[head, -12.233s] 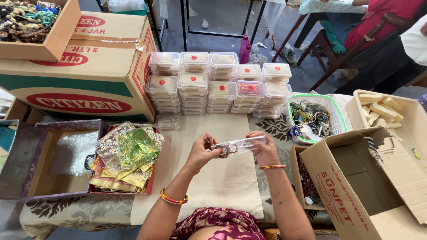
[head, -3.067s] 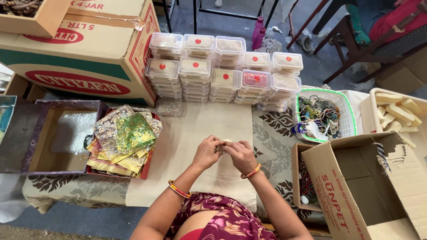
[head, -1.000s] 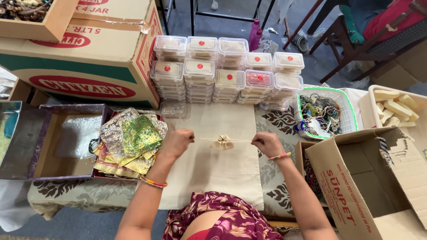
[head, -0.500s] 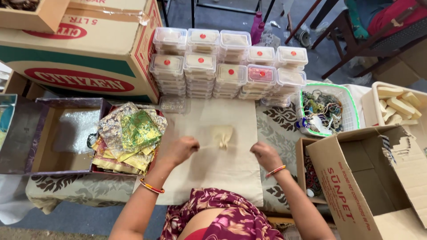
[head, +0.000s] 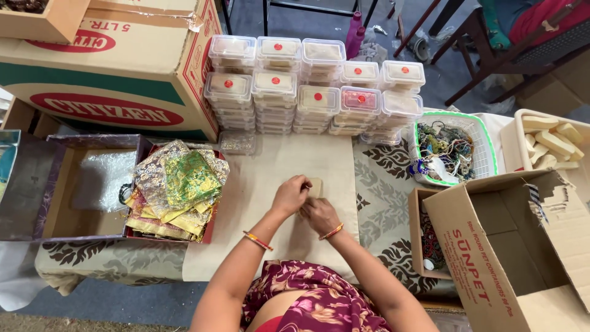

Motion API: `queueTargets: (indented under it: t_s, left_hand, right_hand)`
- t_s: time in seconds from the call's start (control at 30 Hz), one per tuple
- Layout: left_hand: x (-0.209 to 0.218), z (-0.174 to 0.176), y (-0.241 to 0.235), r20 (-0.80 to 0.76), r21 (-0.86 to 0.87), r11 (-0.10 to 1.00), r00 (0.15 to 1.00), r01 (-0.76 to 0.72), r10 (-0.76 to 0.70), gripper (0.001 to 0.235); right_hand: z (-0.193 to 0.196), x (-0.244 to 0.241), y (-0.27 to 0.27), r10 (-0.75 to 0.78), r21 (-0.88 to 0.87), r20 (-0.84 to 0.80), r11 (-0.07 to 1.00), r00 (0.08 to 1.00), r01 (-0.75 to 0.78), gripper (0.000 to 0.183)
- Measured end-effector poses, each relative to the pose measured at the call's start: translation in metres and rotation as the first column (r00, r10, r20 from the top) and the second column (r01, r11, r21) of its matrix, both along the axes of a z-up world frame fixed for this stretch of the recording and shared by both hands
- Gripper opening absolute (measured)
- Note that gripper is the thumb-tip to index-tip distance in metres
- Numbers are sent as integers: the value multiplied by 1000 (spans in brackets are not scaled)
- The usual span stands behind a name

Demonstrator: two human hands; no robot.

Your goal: The person sits at a table and packages small jewelry items. They place a bracelet into a small plastic bag, then wrap the bag in a beige cloth. The wrapped item is placed into a clear plastic container, which is then stacked with other containers.

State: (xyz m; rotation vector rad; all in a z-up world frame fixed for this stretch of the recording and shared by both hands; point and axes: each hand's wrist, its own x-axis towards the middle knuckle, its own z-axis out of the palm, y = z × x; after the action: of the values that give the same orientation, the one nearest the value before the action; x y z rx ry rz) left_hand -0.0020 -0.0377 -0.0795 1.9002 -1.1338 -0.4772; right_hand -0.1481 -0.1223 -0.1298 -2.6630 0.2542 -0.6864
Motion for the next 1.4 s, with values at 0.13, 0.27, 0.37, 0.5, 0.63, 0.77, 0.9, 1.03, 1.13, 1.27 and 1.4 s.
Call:
queueTargets:
  t_s: [0.13, 0.27, 0.37, 0.5, 0.63, 0.77, 0.9, 1.03, 1.13, 1.27, 1.4]
  left_hand:
    - [-6, -13, -9, 5, 111, 994, 1000, 10, -11, 12]
    - [-2, -55, 5, 90, 116, 992, 994, 50, -61, 13]
    - [2, -59, 29, 114, 40, 991, 985, 127, -131, 14]
    - [-7, -33, 67, 131, -30, 952, 946, 304, -298, 28]
    - [-24, -15, 78, 157, -32, 959, 949, 280, -272, 58]
    - [-18, -53, 68, 39, 20, 983, 983, 182, -182, 51]
    - [-8, -53, 52, -216, 128, 990, 976, 50, -21, 36]
    - [-10, -57, 39, -94, 104, 993, 993, -57, 67, 30]
    - [-6, -46, 29, 37, 100, 987, 992, -125, 122, 35]
    - [-4, -39, 20, 86, 177, 976, 990, -124, 111, 39]
    - [4, -30, 16, 151, 325, 943, 988, -63, 14, 26]
  right_hand:
    - [42, -12, 21, 26, -205, -178, 977, 984, -63, 42]
    - [7, -20, 16, -12, -227, -148, 974, 989, -22, 54]
    - [-7, -20, 10, -99, -167, -262, 984, 960, 56, 24]
    - [-13, -29, 6, -72, 163, -161, 982, 984, 98, 25]
    - [33, -30, 13, 120, 209, -166, 974, 979, -84, 39]
    - [34, -24, 1, 243, -77, -64, 966, 968, -247, 53]
    - [7, -3, -15, -4, 346, -159, 936, 987, 59, 28]
    - [-2, 10, -24, -51, 565, -121, 818, 991, 111, 22]
    - [-4, 13, -23, -74, 732, -325, 611, 943, 301, 24]
    - [29, -15, -4, -184, 385, -179, 891, 966, 241, 48]
    - [50, -144, 4, 150, 394, -631, 907, 761, 148, 25]
